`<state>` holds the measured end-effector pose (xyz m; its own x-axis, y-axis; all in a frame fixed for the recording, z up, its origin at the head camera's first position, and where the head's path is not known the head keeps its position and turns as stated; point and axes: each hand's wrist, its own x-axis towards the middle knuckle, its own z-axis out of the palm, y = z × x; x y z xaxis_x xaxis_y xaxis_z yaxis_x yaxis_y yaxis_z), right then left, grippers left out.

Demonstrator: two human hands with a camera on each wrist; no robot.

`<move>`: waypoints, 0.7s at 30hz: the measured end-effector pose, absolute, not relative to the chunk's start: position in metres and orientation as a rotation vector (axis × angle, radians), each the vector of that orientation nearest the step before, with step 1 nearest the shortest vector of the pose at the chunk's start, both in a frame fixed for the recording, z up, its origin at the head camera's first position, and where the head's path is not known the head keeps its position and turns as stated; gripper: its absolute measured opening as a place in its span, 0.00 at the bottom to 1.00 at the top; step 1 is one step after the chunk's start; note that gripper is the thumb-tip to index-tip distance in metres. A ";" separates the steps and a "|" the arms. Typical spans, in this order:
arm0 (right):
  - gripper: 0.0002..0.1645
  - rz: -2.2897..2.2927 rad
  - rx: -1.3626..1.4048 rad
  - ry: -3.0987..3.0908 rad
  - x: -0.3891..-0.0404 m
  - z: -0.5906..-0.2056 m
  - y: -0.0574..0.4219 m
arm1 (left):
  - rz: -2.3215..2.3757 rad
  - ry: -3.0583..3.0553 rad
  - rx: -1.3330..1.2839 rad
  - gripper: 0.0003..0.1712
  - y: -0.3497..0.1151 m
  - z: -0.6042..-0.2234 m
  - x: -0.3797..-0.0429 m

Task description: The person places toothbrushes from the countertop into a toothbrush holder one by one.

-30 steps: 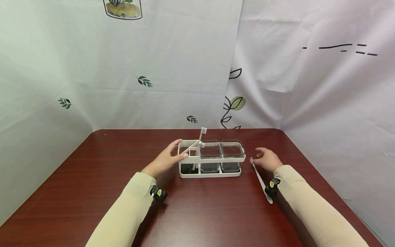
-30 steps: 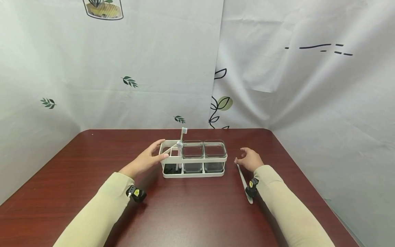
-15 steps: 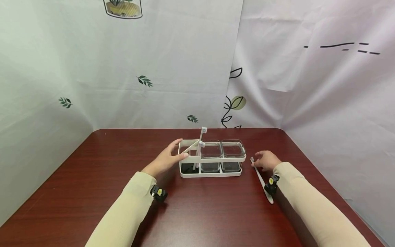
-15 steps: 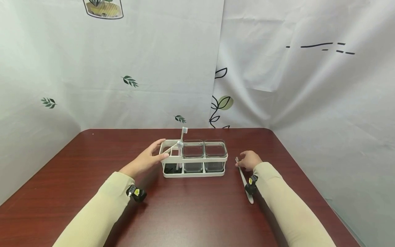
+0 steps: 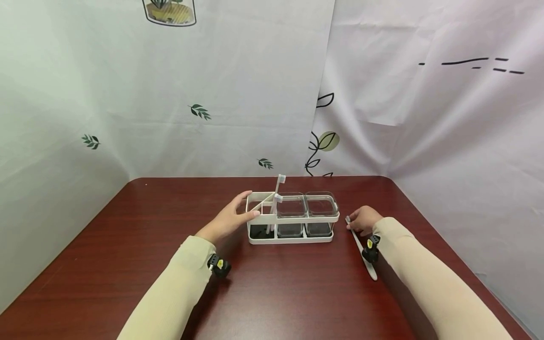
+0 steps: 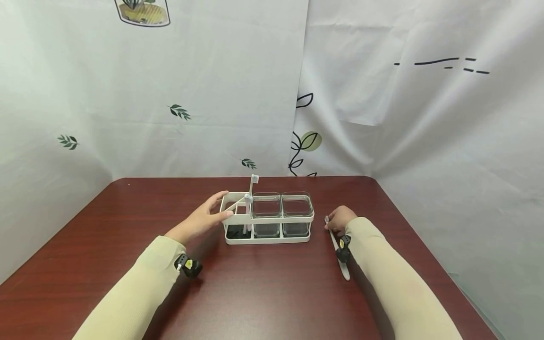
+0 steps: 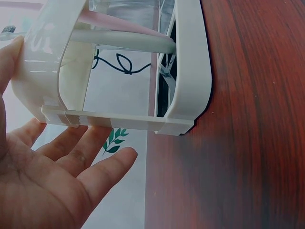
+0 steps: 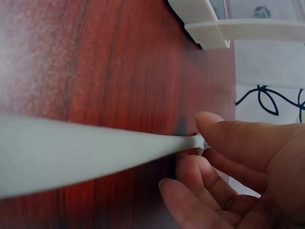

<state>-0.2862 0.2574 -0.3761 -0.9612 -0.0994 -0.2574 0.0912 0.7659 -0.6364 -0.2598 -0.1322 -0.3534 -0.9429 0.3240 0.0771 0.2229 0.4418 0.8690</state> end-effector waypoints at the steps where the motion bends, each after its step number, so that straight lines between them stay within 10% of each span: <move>1: 0.17 -0.983 0.001 2.685 -0.288 -0.377 0.257 | 1.541 2.574 0.494 0.44 -0.132 -0.353 -0.260; 21: 0.16 -1.029 0.071 2.663 -0.291 -0.380 0.250 | 1.567 2.513 0.484 0.43 -0.132 -0.344 -0.252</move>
